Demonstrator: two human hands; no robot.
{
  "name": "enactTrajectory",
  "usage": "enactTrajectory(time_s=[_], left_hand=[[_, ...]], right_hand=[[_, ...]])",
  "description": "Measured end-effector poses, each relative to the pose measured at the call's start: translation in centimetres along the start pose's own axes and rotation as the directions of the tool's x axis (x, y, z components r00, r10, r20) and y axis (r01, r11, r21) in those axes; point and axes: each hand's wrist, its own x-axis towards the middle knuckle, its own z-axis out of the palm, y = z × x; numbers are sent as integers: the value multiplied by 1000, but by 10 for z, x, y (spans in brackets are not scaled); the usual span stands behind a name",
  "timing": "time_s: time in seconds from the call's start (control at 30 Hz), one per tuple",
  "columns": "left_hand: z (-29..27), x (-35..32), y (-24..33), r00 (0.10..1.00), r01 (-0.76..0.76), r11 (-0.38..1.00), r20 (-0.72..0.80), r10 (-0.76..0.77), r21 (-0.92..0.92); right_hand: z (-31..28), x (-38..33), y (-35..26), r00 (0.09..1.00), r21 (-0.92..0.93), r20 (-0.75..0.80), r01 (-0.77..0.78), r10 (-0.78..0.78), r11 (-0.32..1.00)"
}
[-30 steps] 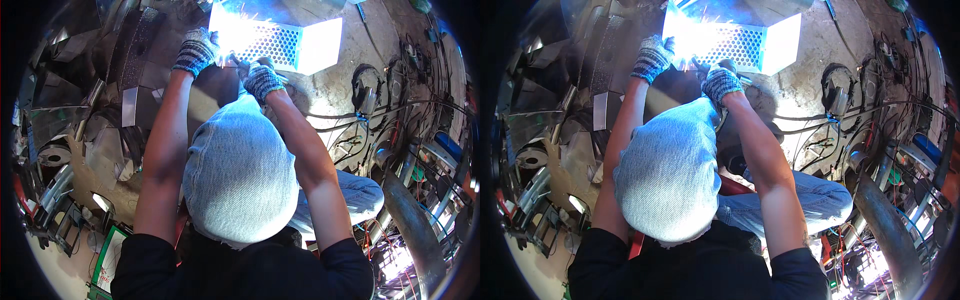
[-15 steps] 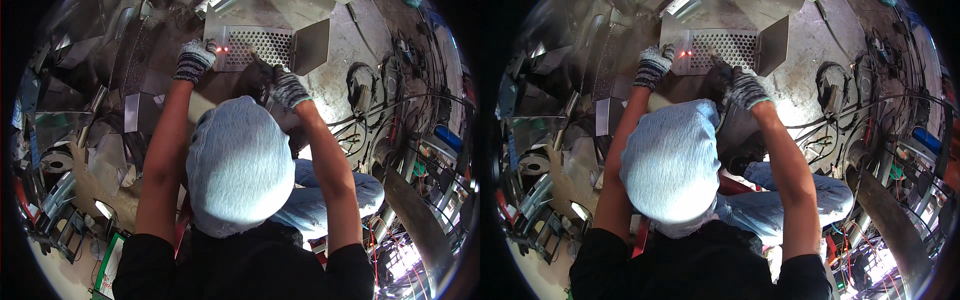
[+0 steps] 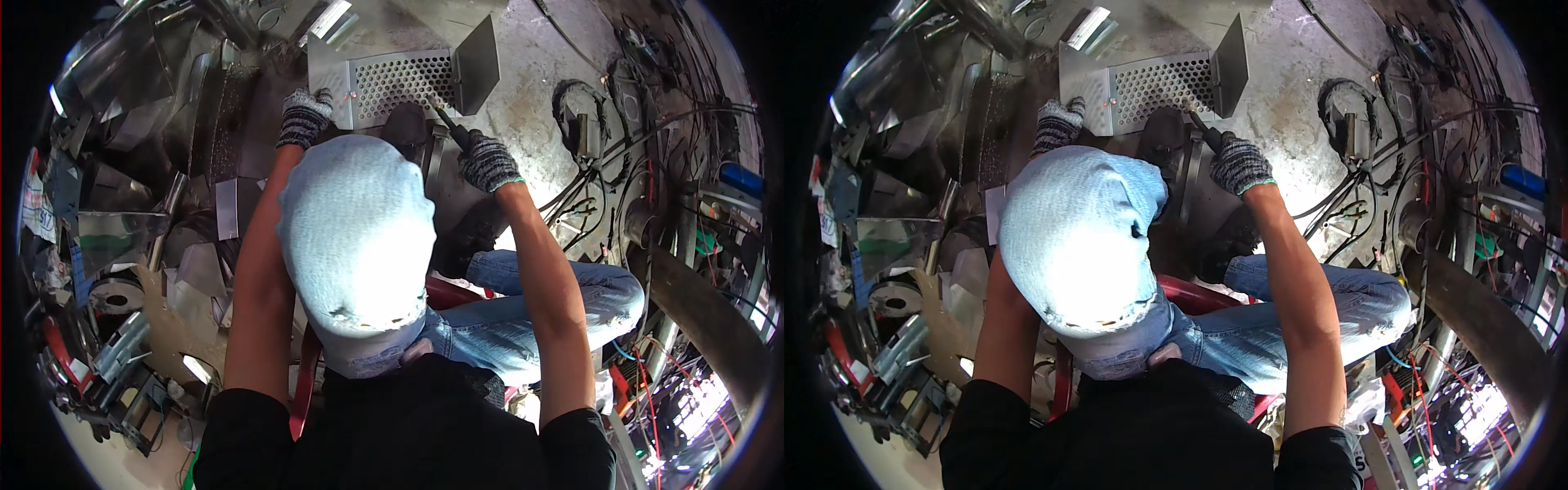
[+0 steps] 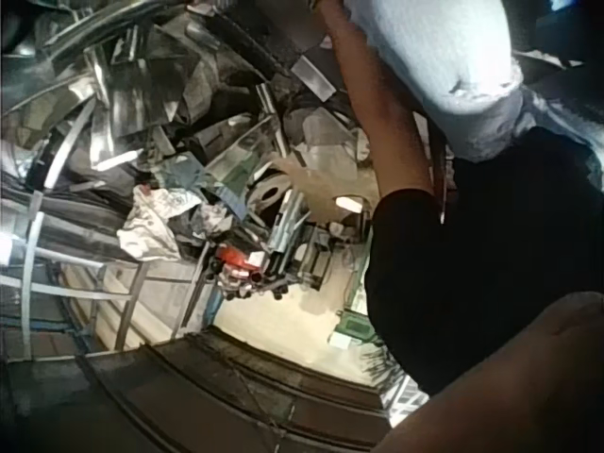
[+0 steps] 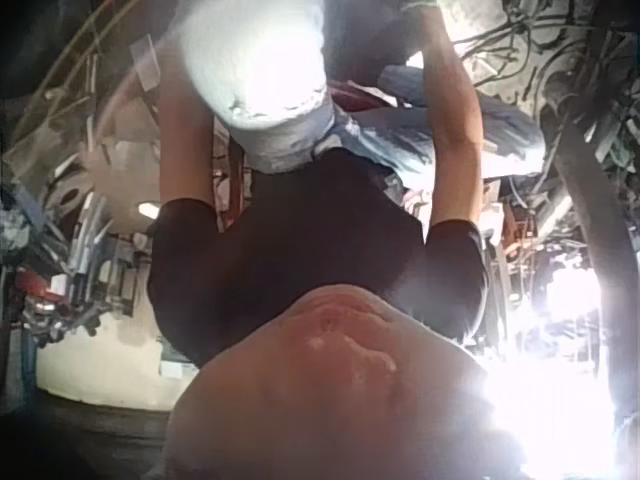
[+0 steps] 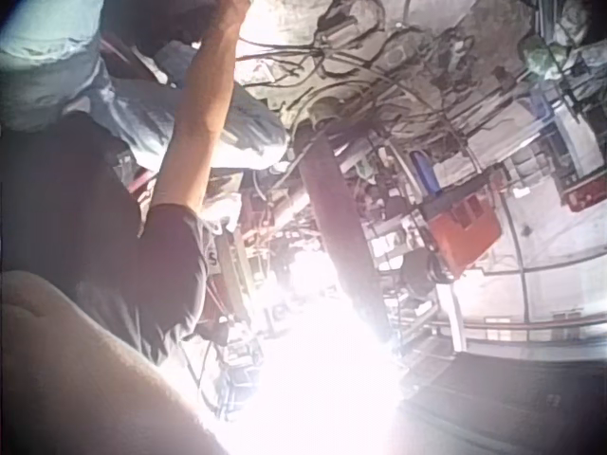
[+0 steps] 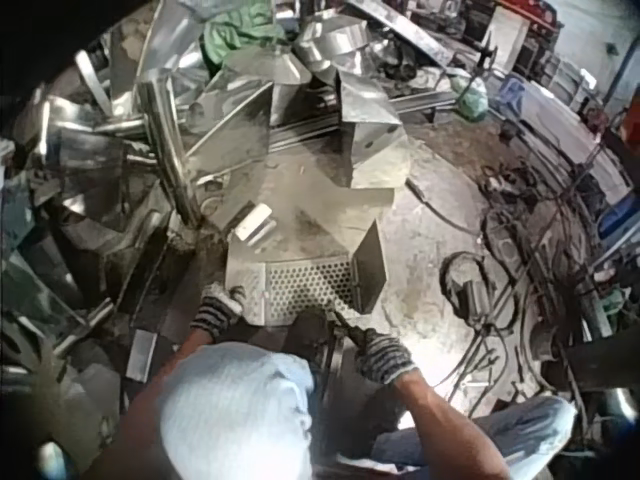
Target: Welding and assembling perforated and solid metal plates.
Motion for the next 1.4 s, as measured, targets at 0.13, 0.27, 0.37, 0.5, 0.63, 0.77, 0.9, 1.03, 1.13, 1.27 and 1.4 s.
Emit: enactTrajectory(time_s=[0.13, 0.27, 0.37, 0.5, 0.63, 0.77, 0.9, 1.03, 1.13, 1.27, 1.4], left_hand=[[-4, -2, -9, 1000, 6, 999, 23, -7, 46], [-13, -11, -29, 999, -40, 995, 0, 40, 97], [-33, -17, -11, 966, -241, 961, -61, 251, 133], [-107, 5, 79, 641, -710, 671, -198, 742, 216], [-146, 23, 223, 310, -933, 320, -83, 947, 166], [-108, 58, 299, 123, -987, 90, 267, 956, 134], [-61, 76, 336, 158, -969, 19, 563, 811, 245], [-47, 107, 331, 272, -945, 158, 418, 867, 286], [-49, 120, 337, 365, -925, 263, 444, 819, 274], [-37, 136, 328, 325, -938, 265, 309, 894, 223], [-39, 132, 334, 337, -938, 274, 369, 866, 214]], right_hand=[[15, -10, 1, 998, 78, -3, -61, 62, 995], [33, -7, 16, 998, 64, -56, 18, -14, 998], [39, -5, 34, 997, 76, -82, 17, -11, 997], [52, 16, 49, 993, 139, -107, -40, 55, 989], [58, 33, 60, 982, 177, -170, -55, 86, 983], [34, 38, 28, 985, 220, -26, -160, 170, 962], [42, 44, 39, 976, 238, -72, -182, 204, 954], [44, 55, 46, 978, 236, -81, -169, 192, 957], [36, 61, 42, 954, 347, -65, -254, 293, 903], [22, 74, 36, 958, 367, -84, -227, 275, 902], [26, 85, 37, 956, 380, -116, -207, 269, 901]])
